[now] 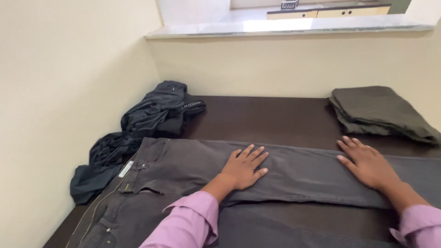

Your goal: The person folds a pair of dark gray trousers on a dark brown table. They align the legs, smooth the fabric, fold the trousers in half lengthwise, and then fold the waistband over the legs to create a compact bundle.

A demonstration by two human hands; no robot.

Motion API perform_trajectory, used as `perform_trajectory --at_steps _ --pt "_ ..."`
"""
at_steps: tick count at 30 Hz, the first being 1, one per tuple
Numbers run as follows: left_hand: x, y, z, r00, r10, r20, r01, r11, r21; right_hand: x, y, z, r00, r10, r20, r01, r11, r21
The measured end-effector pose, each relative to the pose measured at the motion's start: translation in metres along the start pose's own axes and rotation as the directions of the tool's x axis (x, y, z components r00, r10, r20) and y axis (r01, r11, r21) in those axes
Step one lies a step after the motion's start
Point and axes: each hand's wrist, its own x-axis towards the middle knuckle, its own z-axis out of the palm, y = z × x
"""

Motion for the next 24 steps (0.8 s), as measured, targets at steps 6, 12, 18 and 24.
perform_trajectory --at_steps 6,12,18,24 --pt "-0.005 -0.007 -0.004 0.996 -0.087 0.029 0.086 0.996 0.024 -0.042 0.118 0.035 0.985 0.146 -0.087 -0.161 0.965 -0.205" --pt "-0.008 0.001 -0.011 0.991 -0.124 0.048 0.123 0.992 0.025 -0.079 0.295 0.169 0.913 0.114 -0.392 -0.172 0.978 -0.115" --pt "-0.008 0.002 -0.007 0.993 -0.121 0.0 0.121 0.992 0.038 -0.076 0.229 0.099 0.899 0.314 -0.305 -0.43 0.765 -0.479" --pt "-0.01 0.001 -0.005 0.994 -0.112 -0.009 0.112 0.993 0.039 -0.072 0.071 0.012 0.983 -0.014 -0.185 0.022 0.999 0.043"
